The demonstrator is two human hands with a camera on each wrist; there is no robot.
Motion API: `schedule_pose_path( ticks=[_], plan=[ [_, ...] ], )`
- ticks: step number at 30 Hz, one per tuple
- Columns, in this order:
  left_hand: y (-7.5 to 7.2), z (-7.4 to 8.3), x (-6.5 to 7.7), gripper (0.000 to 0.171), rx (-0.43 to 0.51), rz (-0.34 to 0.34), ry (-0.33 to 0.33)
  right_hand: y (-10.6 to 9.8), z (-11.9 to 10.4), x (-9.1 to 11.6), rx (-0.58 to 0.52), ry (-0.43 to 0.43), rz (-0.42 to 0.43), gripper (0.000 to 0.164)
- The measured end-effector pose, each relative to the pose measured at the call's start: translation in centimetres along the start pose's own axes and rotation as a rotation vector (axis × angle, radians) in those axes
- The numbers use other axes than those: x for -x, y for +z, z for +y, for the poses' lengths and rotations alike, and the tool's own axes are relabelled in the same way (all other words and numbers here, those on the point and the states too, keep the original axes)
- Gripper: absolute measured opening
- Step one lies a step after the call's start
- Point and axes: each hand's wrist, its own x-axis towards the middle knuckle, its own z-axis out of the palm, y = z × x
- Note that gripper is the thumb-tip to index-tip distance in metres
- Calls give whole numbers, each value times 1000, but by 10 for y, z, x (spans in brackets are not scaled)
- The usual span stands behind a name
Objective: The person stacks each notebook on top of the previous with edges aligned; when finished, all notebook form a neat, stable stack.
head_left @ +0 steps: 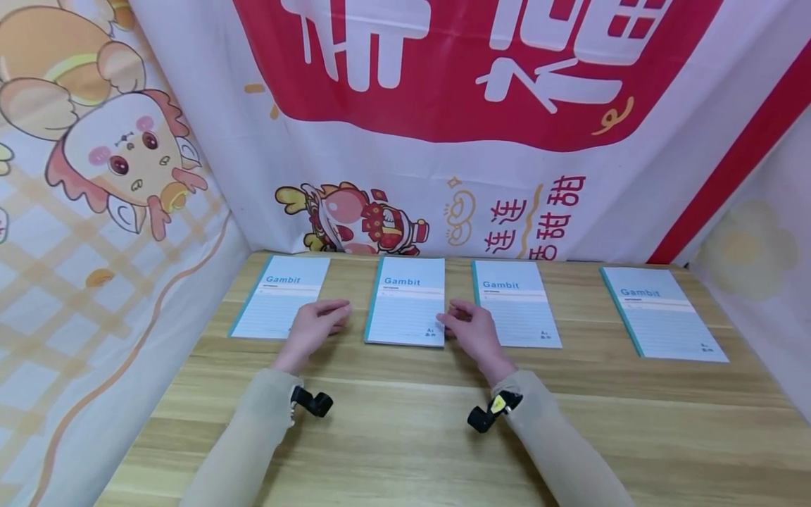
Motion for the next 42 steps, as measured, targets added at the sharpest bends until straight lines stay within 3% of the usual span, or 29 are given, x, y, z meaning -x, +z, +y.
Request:
schedule_pose_path(
  ticks=[6,15,25,29,34,42],
  plan=[
    [-28,-5,14,51,-11,34,34,-2,-4,8,0,-12,12,56],
    [-64,-8,33,60,-51,122,65,-4,-14,22,-106,-88,-19,56],
    [-108,-6,35,72,-26,207,30,12,-32,40,-152,-131,-141,55],
    [-123,-7,34,77,-39,261,14,23,-40,45,-118,-118,-193,54],
    [-134,-13,31,85,-76,291,-14,42,-45,48,-128,-106,-297,55],
    [-137,-29,22,89,-81,327,-80,75,-49,49,-139,-129,-409,54]
  ],
)
